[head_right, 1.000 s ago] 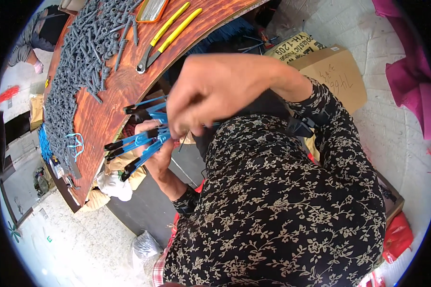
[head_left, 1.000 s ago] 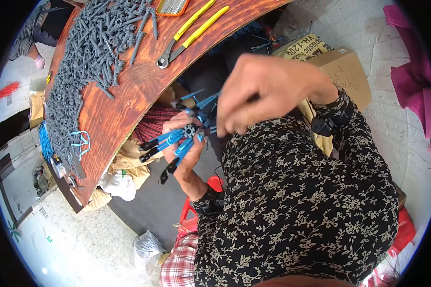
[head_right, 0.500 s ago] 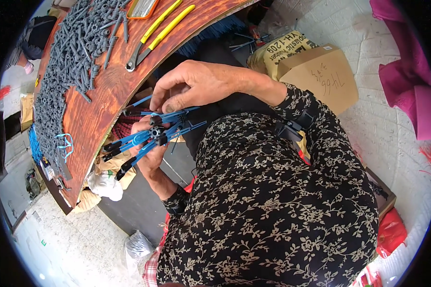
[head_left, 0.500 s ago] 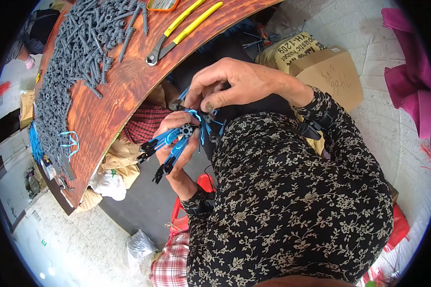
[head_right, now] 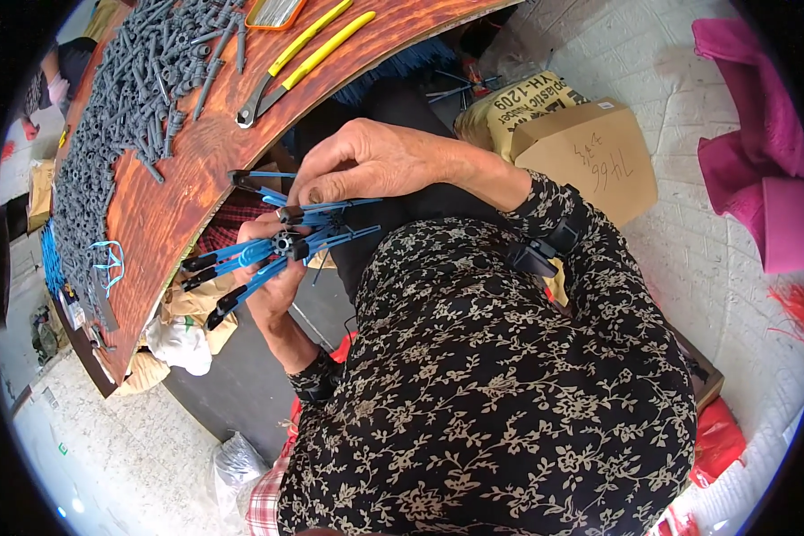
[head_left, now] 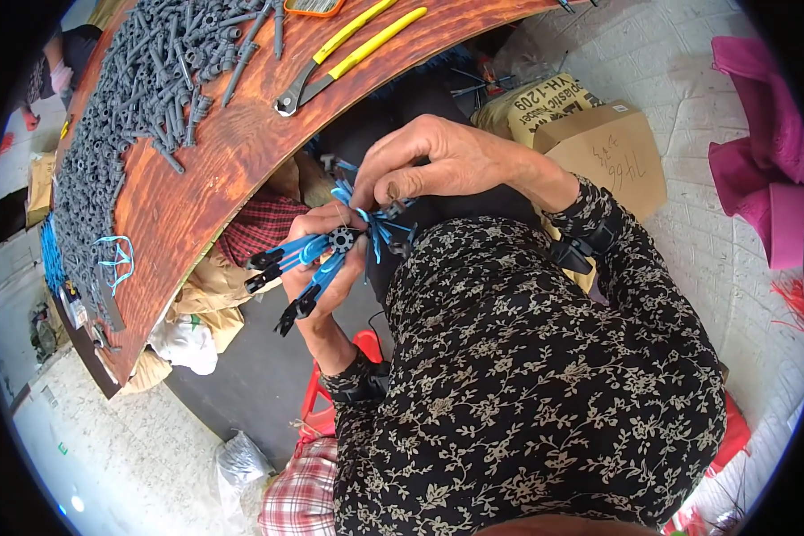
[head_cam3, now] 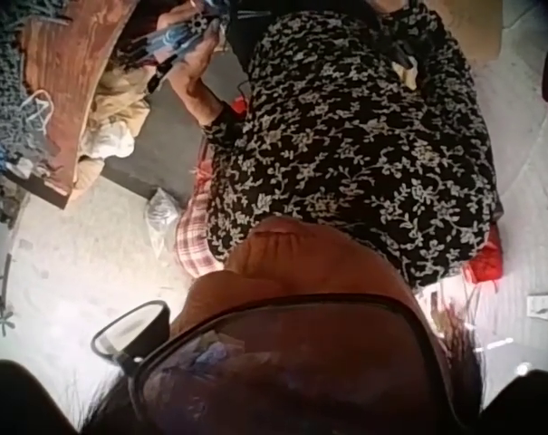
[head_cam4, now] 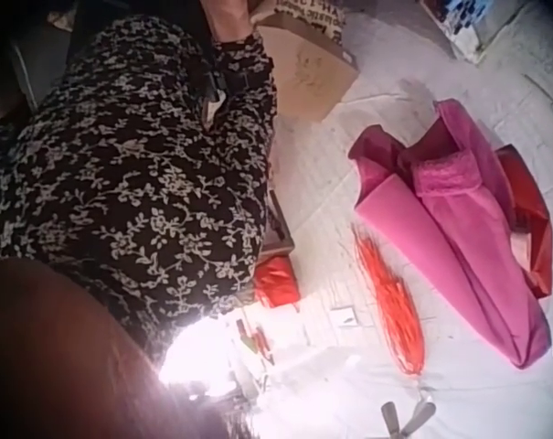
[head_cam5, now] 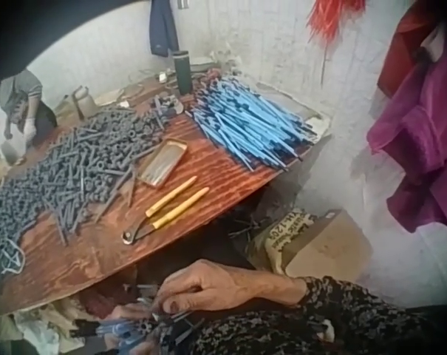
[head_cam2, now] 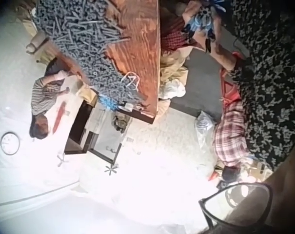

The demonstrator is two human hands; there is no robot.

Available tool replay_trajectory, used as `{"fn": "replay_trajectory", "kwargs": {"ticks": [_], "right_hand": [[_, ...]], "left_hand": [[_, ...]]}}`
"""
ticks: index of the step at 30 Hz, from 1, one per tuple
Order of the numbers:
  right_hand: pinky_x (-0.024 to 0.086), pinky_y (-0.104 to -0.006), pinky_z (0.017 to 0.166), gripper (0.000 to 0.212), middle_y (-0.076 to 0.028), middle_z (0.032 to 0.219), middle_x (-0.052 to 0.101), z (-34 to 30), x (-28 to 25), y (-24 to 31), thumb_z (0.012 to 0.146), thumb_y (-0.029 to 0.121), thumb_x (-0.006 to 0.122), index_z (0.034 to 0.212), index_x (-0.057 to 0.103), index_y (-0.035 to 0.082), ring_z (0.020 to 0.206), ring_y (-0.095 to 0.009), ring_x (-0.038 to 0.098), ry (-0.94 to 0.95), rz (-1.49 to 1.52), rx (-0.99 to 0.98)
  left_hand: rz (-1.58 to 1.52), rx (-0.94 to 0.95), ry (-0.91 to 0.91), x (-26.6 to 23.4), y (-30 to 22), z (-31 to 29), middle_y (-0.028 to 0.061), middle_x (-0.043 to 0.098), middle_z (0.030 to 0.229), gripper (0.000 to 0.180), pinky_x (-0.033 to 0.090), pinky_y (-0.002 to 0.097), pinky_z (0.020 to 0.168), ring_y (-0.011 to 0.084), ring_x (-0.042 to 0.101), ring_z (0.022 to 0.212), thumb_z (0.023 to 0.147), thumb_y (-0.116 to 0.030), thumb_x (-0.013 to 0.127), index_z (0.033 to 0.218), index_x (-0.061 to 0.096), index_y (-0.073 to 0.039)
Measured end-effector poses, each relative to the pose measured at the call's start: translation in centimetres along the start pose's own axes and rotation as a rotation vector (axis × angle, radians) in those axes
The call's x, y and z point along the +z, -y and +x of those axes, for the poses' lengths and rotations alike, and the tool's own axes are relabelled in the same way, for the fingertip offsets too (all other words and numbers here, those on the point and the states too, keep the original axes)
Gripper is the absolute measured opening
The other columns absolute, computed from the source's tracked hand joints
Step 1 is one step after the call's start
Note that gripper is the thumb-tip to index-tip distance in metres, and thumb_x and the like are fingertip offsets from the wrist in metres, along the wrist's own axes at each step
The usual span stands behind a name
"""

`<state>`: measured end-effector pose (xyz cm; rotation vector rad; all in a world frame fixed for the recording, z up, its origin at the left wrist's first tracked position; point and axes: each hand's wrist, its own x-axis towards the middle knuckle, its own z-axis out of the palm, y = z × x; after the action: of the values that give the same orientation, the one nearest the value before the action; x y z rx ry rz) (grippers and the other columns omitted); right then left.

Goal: Manually assemble small blue plastic components using a pair of pliers on a production table.

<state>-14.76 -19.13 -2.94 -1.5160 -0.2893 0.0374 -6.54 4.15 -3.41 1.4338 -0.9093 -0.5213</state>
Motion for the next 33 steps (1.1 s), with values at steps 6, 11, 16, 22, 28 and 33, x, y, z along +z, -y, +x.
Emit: {"fn": "replay_trajectory", "kwargs": {"ticks": [6,11,16,22,28,33], "right_hand": [[0.051,-0.0279,0.071,0.028,-0.009,0.094,0.073,0.5,0.2,0.2,0.092,0.019,0.067,0.113,0.071,0.001,0.081,-0.015,0.067,0.075,0.011,0.072],[0.051,-0.0238,0.062,0.031,-0.007,0.088,0.074,1.0,0.7,0.9,0.087,0.012,0.069,0.117,0.07,0.004,0.07,-0.011,0.067,0.041,0.169,0.175],[0.051,-0.0244,0.057,0.033,-0.006,0.086,0.074,1.3,0.8,1.0,0.081,0.014,0.076,0.114,0.072,0.009,0.066,-0.012,0.068,0.047,-0.233,-0.025],[0.049,-0.0287,0.051,0.034,0.0,0.073,0.069,1.3,0.7,0.8,0.073,0.023,0.08,0.106,0.075,0.015,0.061,-0.018,0.065,-0.085,-0.805,-0.464],[0.045,-0.0309,0.047,0.03,0.002,0.063,0.061,0.8,1.1,0.3,0.073,0.023,0.079,0.101,0.074,0.013,0.055,-0.017,0.06,-0.138,-0.872,-0.603],[0.044,-0.0311,0.046,0.017,0.001,0.059,0.058,0.4,2.1,0.4,0.074,0.018,0.078,0.089,0.074,0.011,0.052,-0.018,0.058,-0.233,-0.878,-0.557]], "left_hand": [[0.108,0.016,-0.011,0.0,0.0,-0.3,0.0147,0.068,0.099,0.033,0.052,0.0339,0.085,0.0217,0.066,0.094,0.072,0.007,0.074,0.101,0.058,0.001],[0.15,0.028,0.011,-0.3,0.1,-0.2,0.0151,0.069,0.101,0.034,0.052,0.0336,0.083,0.0207,0.067,0.092,0.072,0.005,0.076,0.101,0.059,0.0],[-0.024,-0.095,-0.009,-0.3,0.4,-0.7,0.0156,0.069,0.102,0.034,0.052,0.0334,0.083,0.0202,0.067,0.092,0.071,0.004,0.077,0.1,0.059,0.0],[0.062,-0.073,0.006,-0.2,0.6,-0.5,0.016,0.069,0.104,0.034,0.052,0.0324,0.083,0.0199,0.066,0.093,0.071,0.004,0.077,0.099,0.058,-0.001],[0.105,0.011,0.011,0.3,0.9,-0.2,0.0164,0.069,0.104,0.033,0.052,0.0335,0.083,0.0207,0.067,0.093,0.071,0.002,0.078,0.097,0.057,-0.001],[-0.043,-0.247,-0.024,0.2,-0.1,-0.3,0.0159,0.069,0.101,0.034,0.05,0.0366,0.09,0.022,0.067,0.093,0.07,0.002,0.078,0.096,0.057,0.0]]}}
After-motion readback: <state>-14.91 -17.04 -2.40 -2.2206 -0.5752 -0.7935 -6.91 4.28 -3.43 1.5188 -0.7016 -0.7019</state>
